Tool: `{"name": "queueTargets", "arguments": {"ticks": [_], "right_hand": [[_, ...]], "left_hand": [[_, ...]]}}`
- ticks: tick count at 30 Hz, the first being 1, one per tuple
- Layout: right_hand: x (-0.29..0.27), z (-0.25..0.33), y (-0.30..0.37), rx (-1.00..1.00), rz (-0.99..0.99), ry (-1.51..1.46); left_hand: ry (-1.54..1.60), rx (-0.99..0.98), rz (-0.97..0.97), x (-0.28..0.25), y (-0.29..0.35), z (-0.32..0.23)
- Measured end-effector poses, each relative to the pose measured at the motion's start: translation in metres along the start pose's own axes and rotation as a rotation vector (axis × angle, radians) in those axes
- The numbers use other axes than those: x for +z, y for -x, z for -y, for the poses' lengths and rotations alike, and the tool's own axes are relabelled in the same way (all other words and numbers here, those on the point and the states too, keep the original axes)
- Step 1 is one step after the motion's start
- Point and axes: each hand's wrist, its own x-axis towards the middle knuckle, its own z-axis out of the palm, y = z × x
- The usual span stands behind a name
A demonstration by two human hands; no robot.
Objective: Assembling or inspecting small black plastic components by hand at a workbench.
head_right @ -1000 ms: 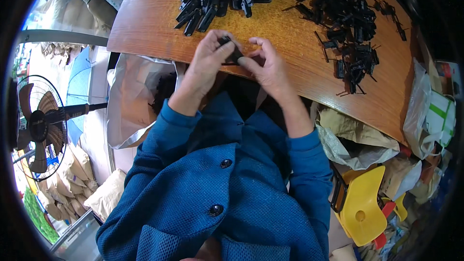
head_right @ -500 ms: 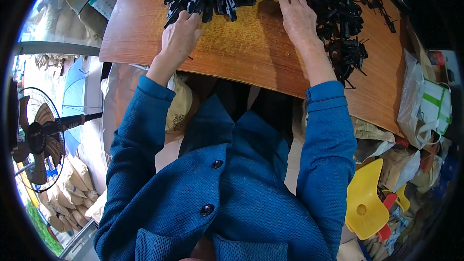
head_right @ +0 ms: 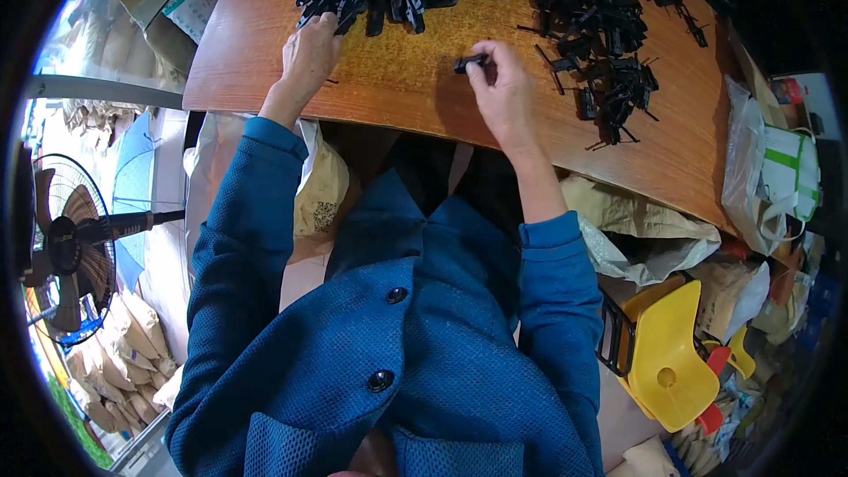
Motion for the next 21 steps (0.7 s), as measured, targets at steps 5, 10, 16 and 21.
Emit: {"name": "queueTargets", "arguments": {"ticks": [5,10,16,21], "right_hand": [[0.010,0.015,0.027,0.035,-0.099,-0.274],[0.011,0.056,0.045,-0.002,-0.280,-0.436],[0.016,0.081,0.076,-0.104,-0.396,-0.496],[0.018,0.089,0.102,-0.139,-0.399,-0.519]], "left_hand": [[0.752,-0.204,0.216,-0.011,0.016,-0.012],[1.676,-0.245,0.481,-0.028,0.060,-0.065],[1.835,-0.277,0.518,-0.037,0.107,-0.101],[1.890,-0.196,0.440,-0.042,0.141,-0.110]]}}
